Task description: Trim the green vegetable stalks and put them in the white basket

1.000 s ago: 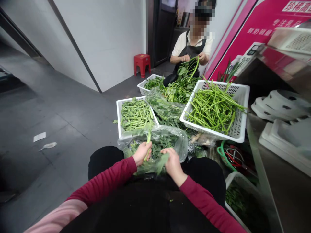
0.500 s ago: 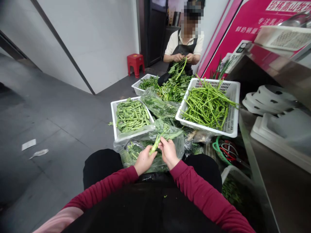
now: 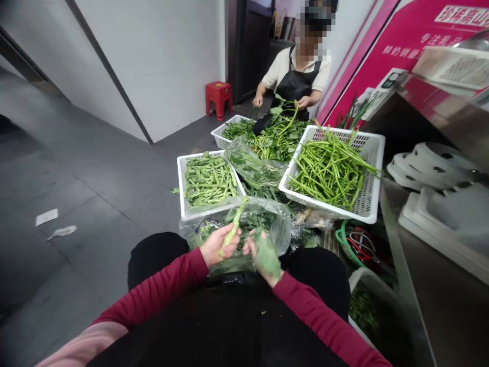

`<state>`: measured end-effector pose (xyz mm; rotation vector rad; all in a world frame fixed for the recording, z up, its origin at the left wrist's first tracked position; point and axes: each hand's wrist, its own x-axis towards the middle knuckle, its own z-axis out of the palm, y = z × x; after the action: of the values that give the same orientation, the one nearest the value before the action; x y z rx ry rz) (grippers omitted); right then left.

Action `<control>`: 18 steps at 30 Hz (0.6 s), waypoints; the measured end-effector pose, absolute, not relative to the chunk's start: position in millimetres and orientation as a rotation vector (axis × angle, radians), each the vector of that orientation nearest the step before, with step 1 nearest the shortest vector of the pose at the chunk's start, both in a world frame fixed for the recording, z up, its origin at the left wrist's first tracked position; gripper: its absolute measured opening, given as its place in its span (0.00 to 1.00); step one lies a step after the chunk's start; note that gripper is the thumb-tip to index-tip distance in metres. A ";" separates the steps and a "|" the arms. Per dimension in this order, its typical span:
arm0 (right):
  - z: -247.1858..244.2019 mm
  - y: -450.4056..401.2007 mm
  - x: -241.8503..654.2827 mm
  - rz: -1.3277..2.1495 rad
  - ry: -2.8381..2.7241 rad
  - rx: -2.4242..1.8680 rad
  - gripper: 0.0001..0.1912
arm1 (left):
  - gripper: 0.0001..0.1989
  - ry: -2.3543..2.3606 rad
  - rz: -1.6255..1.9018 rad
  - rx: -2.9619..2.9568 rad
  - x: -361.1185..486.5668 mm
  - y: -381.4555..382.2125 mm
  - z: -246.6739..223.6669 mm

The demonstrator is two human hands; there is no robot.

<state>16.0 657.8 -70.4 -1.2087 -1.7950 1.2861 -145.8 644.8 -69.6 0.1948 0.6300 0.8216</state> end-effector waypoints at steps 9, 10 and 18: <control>-49.6 696.8 20.9 2.173 -0.585 -0.765 0.06 | 0.18 0.393 0.720 0.445 -132.5 622.3 -67.9; -47.5 695.1 19.7 2.148 -0.545 -0.750 0.06 | 0.17 0.410 0.746 0.466 -131.7 622.3 -68.9; -48.9 693.0 -0.3 1.890 -0.181 -1.015 0.06 | 0.13 0.753 0.949 0.706 -119.4 613.9 -69.6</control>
<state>-0.3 693.0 -48.9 -1.0146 -0.1809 1.8900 -119.4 613.9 -69.6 0.7062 0.7529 0.9488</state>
